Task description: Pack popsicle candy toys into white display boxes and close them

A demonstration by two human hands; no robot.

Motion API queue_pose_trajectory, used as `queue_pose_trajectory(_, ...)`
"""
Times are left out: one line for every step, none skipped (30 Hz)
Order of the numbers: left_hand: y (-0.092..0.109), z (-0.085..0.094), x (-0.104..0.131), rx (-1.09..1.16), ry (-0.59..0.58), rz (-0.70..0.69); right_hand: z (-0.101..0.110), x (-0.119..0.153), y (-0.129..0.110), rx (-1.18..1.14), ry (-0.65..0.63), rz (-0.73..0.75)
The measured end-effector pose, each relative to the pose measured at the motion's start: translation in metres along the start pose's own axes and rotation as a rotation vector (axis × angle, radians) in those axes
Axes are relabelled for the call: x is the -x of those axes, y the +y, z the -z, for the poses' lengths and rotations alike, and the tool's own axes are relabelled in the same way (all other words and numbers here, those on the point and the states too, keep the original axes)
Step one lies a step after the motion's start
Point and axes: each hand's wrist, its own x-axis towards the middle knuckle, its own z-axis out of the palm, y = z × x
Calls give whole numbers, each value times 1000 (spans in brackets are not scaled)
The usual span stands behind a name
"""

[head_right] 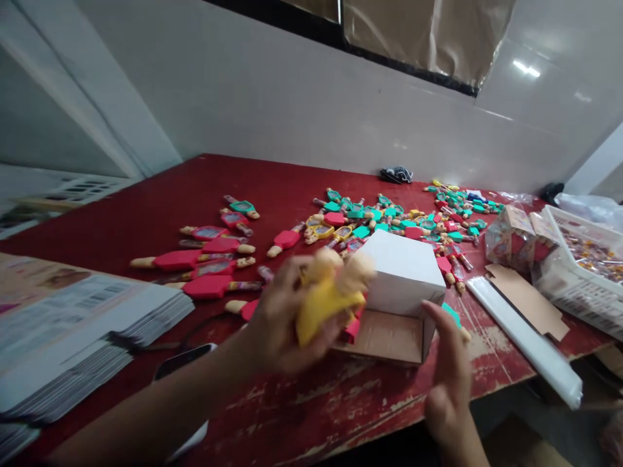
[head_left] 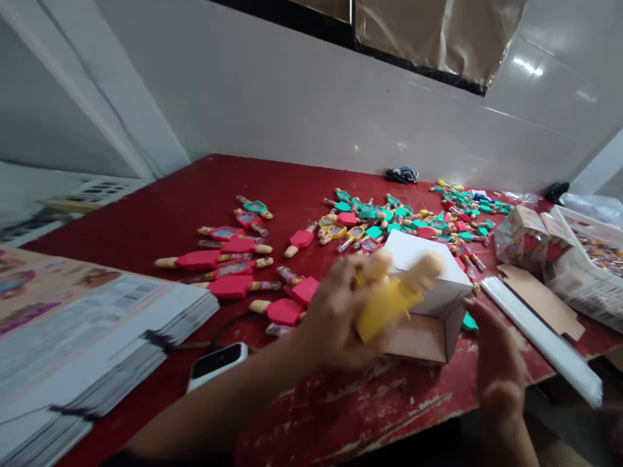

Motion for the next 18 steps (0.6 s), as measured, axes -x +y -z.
queue_pose_trajectory(21, -3, 10, -32, -77, -74, -12, -1, -13, -86, -85, 22)
queue_pose_trajectory(37, -7, 20, -95, -173, -150, -20, -2, -24, -126, -146, 8)
queue_pose_trajectory(46, -10, 28, -142, -263, -201, -26, -3, -32, -135, -166, -21)
queue_pose_trajectory(49, -13, 34, -189, -321, -233, -28, -4, -37, -130, -139, -61)
queue_pose_trajectory(47, -16, 38, -230, -339, -238, -29, -5, -38, -113, -67, -101)
queue_pose_trajectory(40, -18, 40, -263, -311, -214, -28, -7, -36, -95, 55, -119)
queue_pose_trajectory(30, -20, 40, -293, -247, -173, -27, -9, -29, -74, 212, -112)
queue_pose_trajectory(18, -21, 39, -316, -164, -119, -26, -12, -18, -46, 376, -92)
queue_pose_trajectory(6, -22, 36, -331, -97, -59, -28, -13, -3, -11, 502, -71)
queue_pose_trajectory(-5, -23, 34, -339, -68, -5, -31, -14, 13, 29, 571, -42)
queue_pose_trajectory(-14, -24, 31, -344, -84, 41, -37, -13, 31, 65, 586, -12)
queue_pose_trajectory(-20, -25, 28, -352, -135, 82, -44, -11, 48, 87, 552, 22)
queue_pose_trajectory(-25, -27, 27, -370, -209, 122, -52, -7, 64, 98, 498, 56)
queue_pose_trajectory(-27, -29, 26, -397, -290, 160, -60, -3, 78, 100, 442, 89)
queue_pose_trajectory(-27, -30, 26, -426, -357, 195, -67, 1, 88, 100, 398, 117)
queue_pose_trajectory(-27, -31, 26, -455, -400, 227, -73, 5, 96, 101, 365, 134)
queue_pose_trajectory(-25, -32, 28, -484, -417, 249, -77, 8, 100, 106, 338, 139)
queue_pose_trajectory(-24, -32, 29, -511, -419, 259, -80, 9, 102, 114, 314, 138)
